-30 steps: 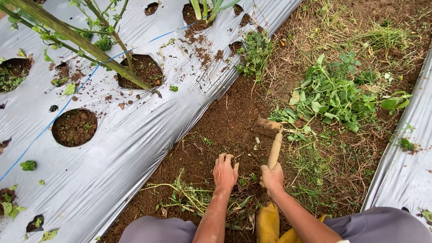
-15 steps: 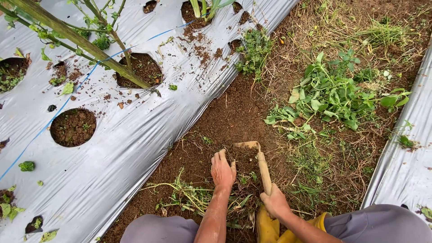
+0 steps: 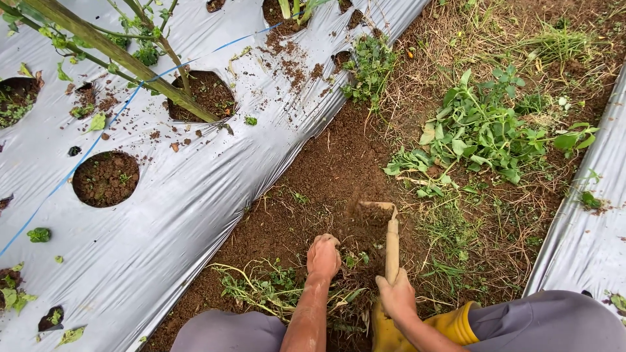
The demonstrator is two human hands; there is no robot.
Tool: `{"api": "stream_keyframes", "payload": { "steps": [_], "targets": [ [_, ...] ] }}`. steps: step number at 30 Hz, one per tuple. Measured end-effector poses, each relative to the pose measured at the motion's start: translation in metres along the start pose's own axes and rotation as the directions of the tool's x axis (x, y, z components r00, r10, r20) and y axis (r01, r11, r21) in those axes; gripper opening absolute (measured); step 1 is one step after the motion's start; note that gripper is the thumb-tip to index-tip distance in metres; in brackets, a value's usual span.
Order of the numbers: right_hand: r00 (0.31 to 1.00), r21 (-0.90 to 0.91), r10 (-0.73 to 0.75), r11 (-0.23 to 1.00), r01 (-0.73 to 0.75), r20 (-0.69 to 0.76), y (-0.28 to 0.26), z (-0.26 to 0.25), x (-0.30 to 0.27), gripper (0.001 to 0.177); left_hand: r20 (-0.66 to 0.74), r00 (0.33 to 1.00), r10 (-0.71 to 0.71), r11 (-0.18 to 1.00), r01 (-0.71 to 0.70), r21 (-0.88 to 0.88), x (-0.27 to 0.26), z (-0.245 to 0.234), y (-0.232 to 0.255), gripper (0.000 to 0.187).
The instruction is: The person uses a hand hoe to loosen soil and remove weeds from a narrow strip between two rows of plants covered with white plastic mulch. The person repeatedly strikes the soil with the hoe and pulls out uprooted weeds by hand, moving along the row.
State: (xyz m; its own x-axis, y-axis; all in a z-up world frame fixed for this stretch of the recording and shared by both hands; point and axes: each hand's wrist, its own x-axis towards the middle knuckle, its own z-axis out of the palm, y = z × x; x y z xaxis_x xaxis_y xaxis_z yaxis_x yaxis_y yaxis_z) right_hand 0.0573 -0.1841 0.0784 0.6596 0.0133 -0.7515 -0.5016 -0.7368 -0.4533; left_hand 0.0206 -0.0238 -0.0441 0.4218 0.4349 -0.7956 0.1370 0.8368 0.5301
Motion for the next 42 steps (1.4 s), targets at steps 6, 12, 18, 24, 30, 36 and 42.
{"api": "stream_keyframes", "payload": {
  "steps": [6, 12, 18, 24, 30, 36, 42],
  "targets": [
    [0.999, 0.023, 0.036, 0.999, -0.036, -0.035, -0.003, -0.009, 0.042, 0.030, 0.282, 0.914, 0.292, 0.152, -0.336, 0.930, 0.011, 0.009, 0.004, 0.046],
    [0.987, 0.036, 0.117, 0.992, -0.122, 0.106, 0.008, -0.013, -0.007, 0.030, 0.174, 0.886, 0.430, 0.280, -0.314, 0.907, 0.021, 0.016, 0.008, 0.024],
    [0.999, 0.167, 0.032, 0.986, -0.024, -0.041, -0.012, -0.006, 0.037, 0.031, 0.325, 0.885, 0.333, 0.139, -0.387, 0.912, 0.009, 0.014, 0.010, 0.031],
    [0.994, 0.035, 0.085, 0.996, -0.088, 0.068, 0.006, -0.002, 0.008, 0.029, 0.447, 0.835, 0.322, 0.016, -0.477, 0.879, 0.009, 0.020, 0.008, 0.032],
    [0.987, -0.121, 0.094, 0.990, -0.078, 0.133, 0.042, 0.010, -0.005, 0.041, 0.719, 0.645, 0.259, -0.264, -0.669, 0.695, 0.016, 0.026, -0.006, 0.044],
    [0.971, -0.192, 0.108, 0.979, -0.066, 0.213, 0.056, 0.014, -0.012, 0.029, 0.762, 0.641, 0.089, -0.333, -0.702, 0.629, 0.016, -0.006, -0.022, 0.045],
    [1.000, 0.009, -0.002, 1.000, 0.001, 0.026, 0.016, 0.017, -0.009, 0.024, 0.490, 0.865, 0.104, -0.183, -0.467, 0.865, -0.023, 0.011, 0.016, 0.053]
  ]
}}
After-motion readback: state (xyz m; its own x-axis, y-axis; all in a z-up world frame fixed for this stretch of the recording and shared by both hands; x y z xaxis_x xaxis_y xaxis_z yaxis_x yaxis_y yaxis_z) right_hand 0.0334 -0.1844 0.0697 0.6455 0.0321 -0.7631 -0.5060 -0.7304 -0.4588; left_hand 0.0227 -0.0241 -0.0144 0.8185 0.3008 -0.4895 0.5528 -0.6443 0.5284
